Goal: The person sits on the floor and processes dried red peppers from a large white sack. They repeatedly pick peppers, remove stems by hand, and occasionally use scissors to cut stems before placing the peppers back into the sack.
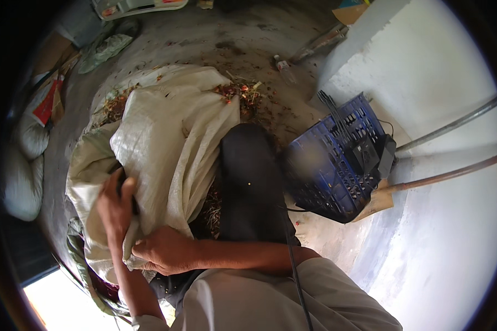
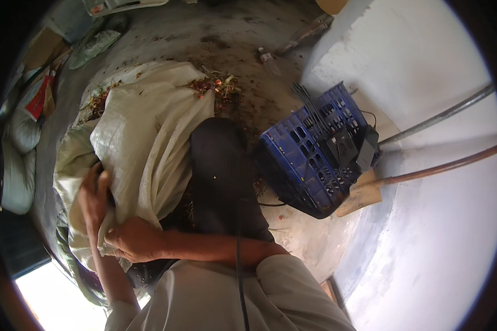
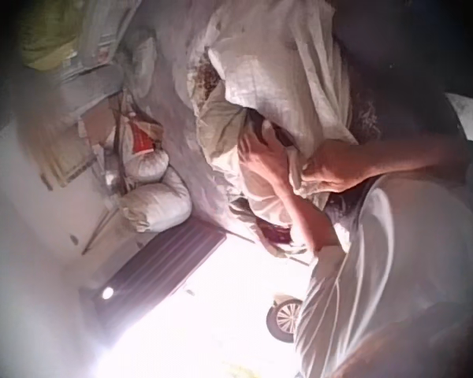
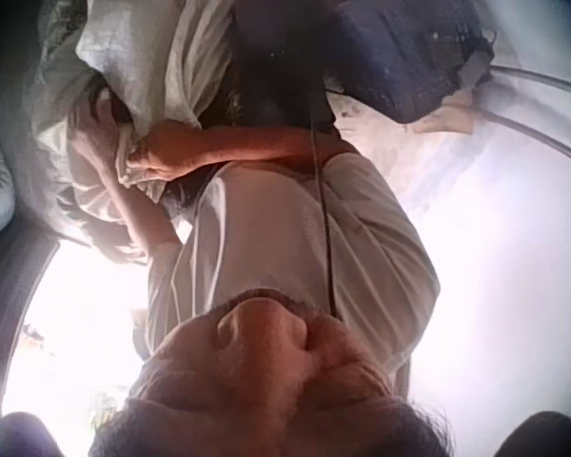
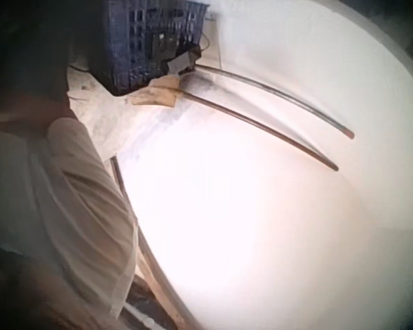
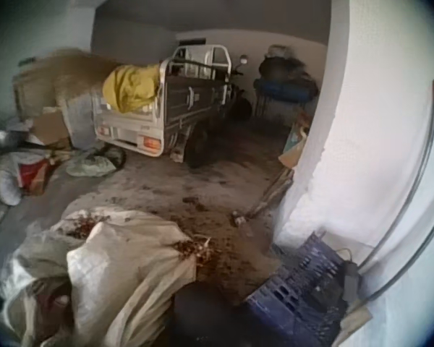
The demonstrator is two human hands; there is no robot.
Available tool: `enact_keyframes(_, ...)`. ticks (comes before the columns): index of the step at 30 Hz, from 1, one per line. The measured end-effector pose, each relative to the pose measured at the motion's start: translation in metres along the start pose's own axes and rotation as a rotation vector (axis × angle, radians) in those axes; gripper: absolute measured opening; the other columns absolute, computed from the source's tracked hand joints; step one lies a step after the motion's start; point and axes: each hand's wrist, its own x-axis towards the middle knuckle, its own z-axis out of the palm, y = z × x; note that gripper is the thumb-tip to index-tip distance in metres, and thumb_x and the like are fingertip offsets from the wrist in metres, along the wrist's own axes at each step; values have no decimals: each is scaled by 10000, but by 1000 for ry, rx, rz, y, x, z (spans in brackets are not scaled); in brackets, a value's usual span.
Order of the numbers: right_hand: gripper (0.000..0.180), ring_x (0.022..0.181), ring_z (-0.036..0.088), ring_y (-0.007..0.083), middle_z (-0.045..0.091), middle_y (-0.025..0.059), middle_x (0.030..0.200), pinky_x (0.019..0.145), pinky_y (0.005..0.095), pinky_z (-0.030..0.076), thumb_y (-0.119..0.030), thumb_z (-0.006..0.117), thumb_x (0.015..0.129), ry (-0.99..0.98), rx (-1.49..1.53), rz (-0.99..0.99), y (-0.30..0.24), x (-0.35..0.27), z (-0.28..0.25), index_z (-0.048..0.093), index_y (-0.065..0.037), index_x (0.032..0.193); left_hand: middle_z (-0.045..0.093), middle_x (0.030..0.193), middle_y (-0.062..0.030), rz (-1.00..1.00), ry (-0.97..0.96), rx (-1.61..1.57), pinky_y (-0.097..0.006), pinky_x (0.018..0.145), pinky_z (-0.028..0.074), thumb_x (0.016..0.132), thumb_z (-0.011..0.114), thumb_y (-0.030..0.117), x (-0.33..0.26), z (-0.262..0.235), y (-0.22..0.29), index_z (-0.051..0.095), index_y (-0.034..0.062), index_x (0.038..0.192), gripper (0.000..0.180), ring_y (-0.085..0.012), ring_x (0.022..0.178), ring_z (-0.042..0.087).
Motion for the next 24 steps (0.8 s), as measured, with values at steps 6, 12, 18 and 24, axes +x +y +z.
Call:
enact_keyframes(6,340,695,624,390,601,157,734,621,478,479,-327,696,867,70,113,31,0,-11,-1,537,-31,815,707,904,-106,-10,-326,-373,-323,739,497,945,567,209,58,64,24,623,-67,1134,340,-180,789,624)
enact_keyframes(12,243,779,668,341,661,161,803,700,450,501,-285,703,869,80,256,-1,-28,11,-10,637,-53,903,671,967,-22,14,-149,-705,-265,763,457,949,490,117,80,13,48,631,-12,1098,243,-123,797,553)
enact_keyframes(18,174,658,641,246,648,43,748,555,445,470,-270,626,838,14,-13,-672,-120,48,47,610,-128,738,668,1094,-40,27,79,-1186,-257,854,473,1011,494,192,38,-152,32,609,70,1203,255,-126,961,603)
enact_keyframes(24,151,678,635,197,629,-6,757,511,442,441,-315,629,793,-115,-192,-624,-120,55,57,654,-166,793,677,1021,-43,25,287,-1207,-239,828,494,1020,520,203,38,-153,-23,610,61,1194,242,-113,929,626)
